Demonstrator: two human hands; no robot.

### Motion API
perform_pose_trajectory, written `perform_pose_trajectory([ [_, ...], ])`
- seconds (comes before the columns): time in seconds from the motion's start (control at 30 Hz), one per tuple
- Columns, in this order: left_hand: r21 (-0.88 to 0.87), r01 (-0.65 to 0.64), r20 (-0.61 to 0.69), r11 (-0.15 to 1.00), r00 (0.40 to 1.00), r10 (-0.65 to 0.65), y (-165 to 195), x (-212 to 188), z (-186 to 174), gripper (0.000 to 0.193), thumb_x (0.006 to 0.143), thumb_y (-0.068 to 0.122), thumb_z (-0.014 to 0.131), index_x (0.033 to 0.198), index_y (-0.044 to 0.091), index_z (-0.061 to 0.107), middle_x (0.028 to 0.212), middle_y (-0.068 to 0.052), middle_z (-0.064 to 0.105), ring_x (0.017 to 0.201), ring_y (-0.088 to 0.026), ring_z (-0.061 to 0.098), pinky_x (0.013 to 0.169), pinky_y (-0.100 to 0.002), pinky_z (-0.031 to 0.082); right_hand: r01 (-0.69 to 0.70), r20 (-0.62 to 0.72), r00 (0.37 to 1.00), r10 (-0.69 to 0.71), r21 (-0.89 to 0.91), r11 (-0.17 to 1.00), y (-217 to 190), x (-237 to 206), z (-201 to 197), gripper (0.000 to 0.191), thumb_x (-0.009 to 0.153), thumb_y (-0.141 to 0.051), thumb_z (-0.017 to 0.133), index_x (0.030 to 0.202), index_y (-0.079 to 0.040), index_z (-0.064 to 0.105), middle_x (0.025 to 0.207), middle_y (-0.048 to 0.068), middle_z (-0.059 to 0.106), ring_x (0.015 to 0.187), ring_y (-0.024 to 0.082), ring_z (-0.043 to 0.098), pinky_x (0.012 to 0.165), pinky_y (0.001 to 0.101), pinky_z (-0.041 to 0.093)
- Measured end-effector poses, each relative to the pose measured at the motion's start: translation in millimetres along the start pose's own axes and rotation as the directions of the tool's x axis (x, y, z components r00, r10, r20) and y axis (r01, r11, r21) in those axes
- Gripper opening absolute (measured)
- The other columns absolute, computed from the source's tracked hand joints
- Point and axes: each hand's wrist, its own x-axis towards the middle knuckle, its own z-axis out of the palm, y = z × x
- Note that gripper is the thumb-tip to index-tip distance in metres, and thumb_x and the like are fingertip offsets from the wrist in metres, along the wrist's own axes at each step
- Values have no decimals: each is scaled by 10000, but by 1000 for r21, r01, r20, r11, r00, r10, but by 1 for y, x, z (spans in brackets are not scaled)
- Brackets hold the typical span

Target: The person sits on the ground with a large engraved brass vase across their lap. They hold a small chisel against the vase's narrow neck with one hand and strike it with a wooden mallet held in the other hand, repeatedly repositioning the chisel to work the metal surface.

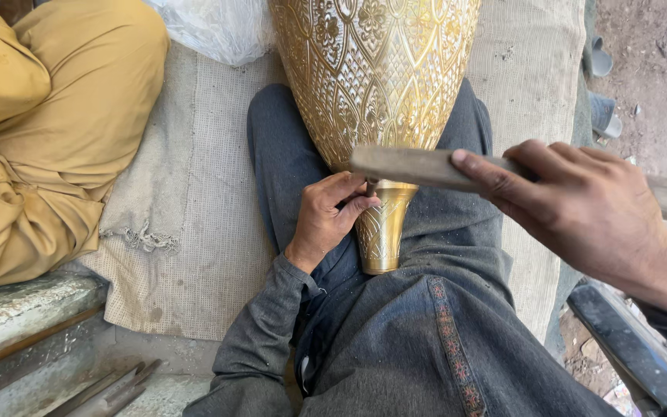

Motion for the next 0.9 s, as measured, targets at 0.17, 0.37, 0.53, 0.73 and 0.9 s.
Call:
perform_pose_trajectory([
  [0.17,-67,50,-53,996,997,-54,5,-1,4,389,946,153,759,1323,122,668,1033,-34,758,909,-137,764,790,-264,671,-72,116,991,73,-11,997,2,9,-6,636,949,-317,699,1528,-200,465,812,36,676,575,128,621,501,282,587],
  [0.37,-155,159,-238,975,952,-193,12,-9,15,385,939,143,785,1298,65,671,946,-29,744,829,-85,736,729,-234,643,-1,-105,994,20,174,985,-6,43,-28,705,913,-325,684,1559,-127,485,926,78,652,616,149,623,537,281,583],
  [0.53,-293,205,-340,934,891,-302,9,-19,24,357,951,98,789,1267,-8,660,863,-12,686,775,-59,650,710,-204,570,97,96,992,-81,-168,981,-24,75,-37,617,977,-291,633,1571,-243,471,889,14,674,609,139,648,526,300,582],
  [0.73,-407,180,-445,896,817,-366,9,-29,37,315,975,88,760,1213,-1,573,884,-17,660,775,-85,675,731,-236,618,281,24,959,-283,-221,934,-35,118,-42,635,932,-147,647,1547,-244,523,905,70,699,612,173,679,491,305,577],
  [0.9,-468,163,-473,868,784,-402,12,-31,41,363,982,77,735,1258,13,507,942,-54,648,810,-105,671,744,-264,636,353,216,933,-289,-382,854,-55,147,-52,619,964,-183,624,1563,-190,470,796,50,682,588,146,691,464,264,569],
])
